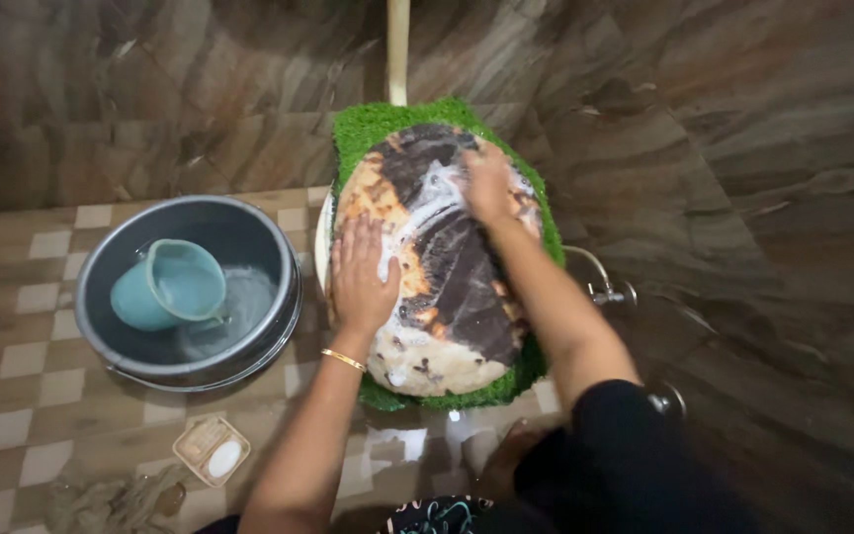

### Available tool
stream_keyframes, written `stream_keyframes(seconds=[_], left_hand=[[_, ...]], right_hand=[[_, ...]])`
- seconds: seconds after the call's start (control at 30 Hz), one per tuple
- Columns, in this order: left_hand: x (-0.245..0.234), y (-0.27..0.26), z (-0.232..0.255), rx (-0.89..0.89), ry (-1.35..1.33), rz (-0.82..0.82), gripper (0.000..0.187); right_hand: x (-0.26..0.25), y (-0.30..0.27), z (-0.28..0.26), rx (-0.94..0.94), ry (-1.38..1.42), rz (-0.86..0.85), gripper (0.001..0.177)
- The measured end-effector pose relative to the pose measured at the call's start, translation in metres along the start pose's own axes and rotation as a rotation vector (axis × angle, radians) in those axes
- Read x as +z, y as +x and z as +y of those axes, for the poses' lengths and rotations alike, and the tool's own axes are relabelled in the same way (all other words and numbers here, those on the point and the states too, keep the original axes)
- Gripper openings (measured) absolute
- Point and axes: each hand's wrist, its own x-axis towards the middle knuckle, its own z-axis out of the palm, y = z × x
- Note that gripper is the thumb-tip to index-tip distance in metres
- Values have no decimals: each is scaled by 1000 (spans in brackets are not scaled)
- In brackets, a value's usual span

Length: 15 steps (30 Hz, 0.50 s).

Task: The person pours water from a mug onto a decorated toilet seat cover and scrubs the surface with soap and their hands.

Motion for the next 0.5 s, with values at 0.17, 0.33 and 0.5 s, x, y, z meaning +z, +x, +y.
stream_keyframes(seconds=[0.17,0.33,0.5], left_hand=[[3,-4,-3,-191,105,-231,48],[-3,-6,1,-34,40,104,71],[-9,-1,5,-43,16,66,74]], right_hand=[[-1,-46,-118,-318,212,-362,34],[-72,-32,-65,-199,263,-543,15],[1,16,25,171,-98,-136,38]])
